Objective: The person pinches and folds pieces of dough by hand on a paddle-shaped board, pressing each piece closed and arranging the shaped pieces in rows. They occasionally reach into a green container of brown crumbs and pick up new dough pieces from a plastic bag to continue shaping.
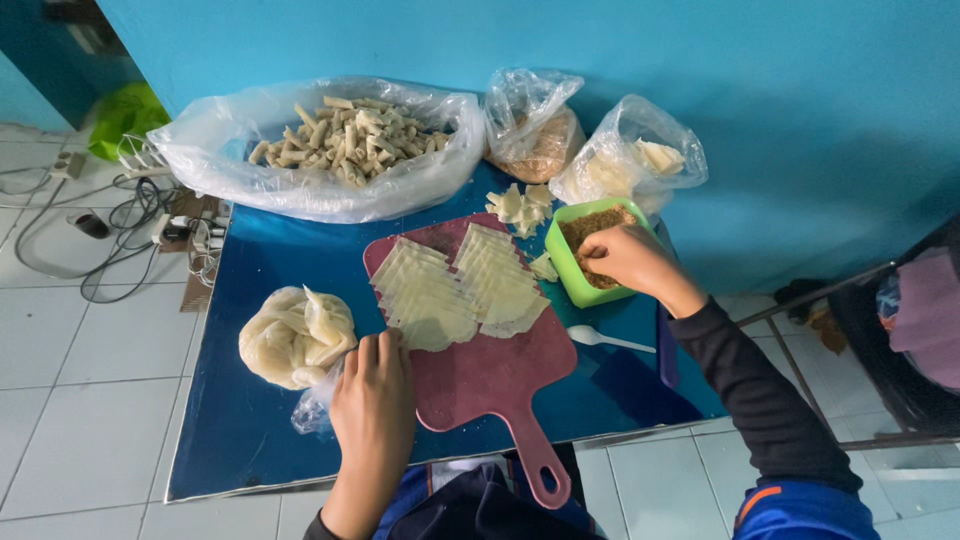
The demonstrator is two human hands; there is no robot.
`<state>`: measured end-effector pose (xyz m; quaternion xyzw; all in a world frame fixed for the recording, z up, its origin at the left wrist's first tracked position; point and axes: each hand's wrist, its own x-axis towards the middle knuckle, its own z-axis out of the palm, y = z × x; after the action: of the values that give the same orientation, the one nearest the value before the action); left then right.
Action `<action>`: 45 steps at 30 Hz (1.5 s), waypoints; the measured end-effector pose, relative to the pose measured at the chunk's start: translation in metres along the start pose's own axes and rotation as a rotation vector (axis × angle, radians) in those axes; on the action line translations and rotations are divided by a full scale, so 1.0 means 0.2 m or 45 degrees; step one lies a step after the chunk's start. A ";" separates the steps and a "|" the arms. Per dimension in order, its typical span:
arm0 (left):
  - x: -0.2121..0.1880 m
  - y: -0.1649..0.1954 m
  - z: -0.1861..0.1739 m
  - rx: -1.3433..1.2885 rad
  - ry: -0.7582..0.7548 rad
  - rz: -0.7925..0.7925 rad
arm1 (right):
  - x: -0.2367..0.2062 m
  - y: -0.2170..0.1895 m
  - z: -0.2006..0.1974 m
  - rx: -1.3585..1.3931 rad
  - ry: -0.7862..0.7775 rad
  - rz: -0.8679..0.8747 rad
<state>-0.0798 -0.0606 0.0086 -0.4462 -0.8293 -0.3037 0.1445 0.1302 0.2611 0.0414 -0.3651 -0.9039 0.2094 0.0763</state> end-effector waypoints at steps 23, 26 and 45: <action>-0.01 0.00 0.12 -0.019 -0.049 -0.030 | -0.07 -0.68 0.06 0.105 0.188 -0.777; -0.01 0.01 0.12 0.005 -0.064 -0.091 | -0.04 -0.80 0.30 0.124 0.155 -1.061; 0.03 0.02 0.13 -0.028 -0.168 -0.182 | -0.09 -0.75 0.46 -0.070 0.172 -1.060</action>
<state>-0.0791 -0.0391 -0.0061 -0.4063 -0.8634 -0.2925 0.0626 0.0229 0.1224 0.0239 0.0165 -0.9725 0.1121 0.2037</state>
